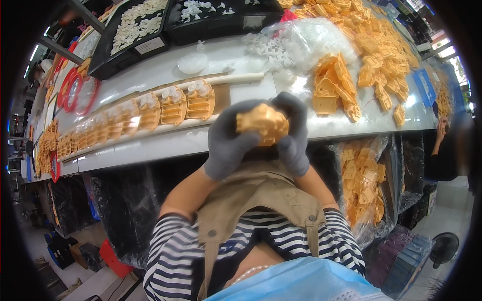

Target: Manually assembling and organizing small plastic toy car components on a production line.

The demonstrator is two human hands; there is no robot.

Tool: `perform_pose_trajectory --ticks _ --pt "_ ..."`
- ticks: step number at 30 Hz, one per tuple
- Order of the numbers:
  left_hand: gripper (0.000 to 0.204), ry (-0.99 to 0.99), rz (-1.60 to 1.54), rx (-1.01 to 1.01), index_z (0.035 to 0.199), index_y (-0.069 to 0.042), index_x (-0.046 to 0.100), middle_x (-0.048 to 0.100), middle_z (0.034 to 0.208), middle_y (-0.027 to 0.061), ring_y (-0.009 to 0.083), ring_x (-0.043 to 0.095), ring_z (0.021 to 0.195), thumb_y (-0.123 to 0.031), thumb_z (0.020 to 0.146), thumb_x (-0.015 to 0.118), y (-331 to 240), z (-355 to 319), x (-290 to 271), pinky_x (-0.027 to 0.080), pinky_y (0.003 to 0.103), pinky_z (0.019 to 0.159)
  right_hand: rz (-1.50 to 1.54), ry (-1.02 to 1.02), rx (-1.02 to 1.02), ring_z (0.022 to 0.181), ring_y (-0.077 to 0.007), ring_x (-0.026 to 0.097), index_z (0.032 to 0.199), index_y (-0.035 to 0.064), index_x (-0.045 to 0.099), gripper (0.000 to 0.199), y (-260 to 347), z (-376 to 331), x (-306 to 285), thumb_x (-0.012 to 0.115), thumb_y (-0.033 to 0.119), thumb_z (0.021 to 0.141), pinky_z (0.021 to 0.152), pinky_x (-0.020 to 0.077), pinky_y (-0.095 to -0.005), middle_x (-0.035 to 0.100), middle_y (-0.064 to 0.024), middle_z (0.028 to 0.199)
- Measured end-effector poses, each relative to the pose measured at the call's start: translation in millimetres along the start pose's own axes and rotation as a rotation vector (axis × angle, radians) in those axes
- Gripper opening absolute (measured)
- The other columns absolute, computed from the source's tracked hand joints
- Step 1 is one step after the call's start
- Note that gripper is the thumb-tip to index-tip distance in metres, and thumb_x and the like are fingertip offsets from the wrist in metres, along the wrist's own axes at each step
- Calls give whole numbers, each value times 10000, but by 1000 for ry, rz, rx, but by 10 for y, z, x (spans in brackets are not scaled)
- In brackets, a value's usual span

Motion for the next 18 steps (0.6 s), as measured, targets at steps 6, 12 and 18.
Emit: perform_pose_trajectory --ticks 6,12,18 --pt "458 102 377 147 1184 -30 536 581 1166 116 193 568 1055 -45 768 729 -59 -113 122 480 308 894 -266 11 -176 781 -220 516 985 30 514 469 184 32 -47 771 267 673 703 454 -319 495 -120 902" --pt "451 168 396 77 1199 -44 504 537 1241 156 219 532 1115 -68 801 715 -57 -114 135 446 348 954 -115 13 -170 714 -202 495 905 48 491 389 189 20 -34 772 170 666 642 444 -307 484 -106 844" --pt "546 -7 -36 11 1252 -56 475 555 1207 118 216 537 1110 -189 790 733 82 14 -64 436 337 955 -28 0 -262 968 -181 510 1115 26 436 617 243 136 59 789 156 627 859 437 -305 469 -106 1046"
Point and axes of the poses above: each hand's wrist, its own z-axis towards the middle knuckle, its own x-axis out of the palm, y = z × x, the point moved 7 cm from there along z, towards the middle knuckle
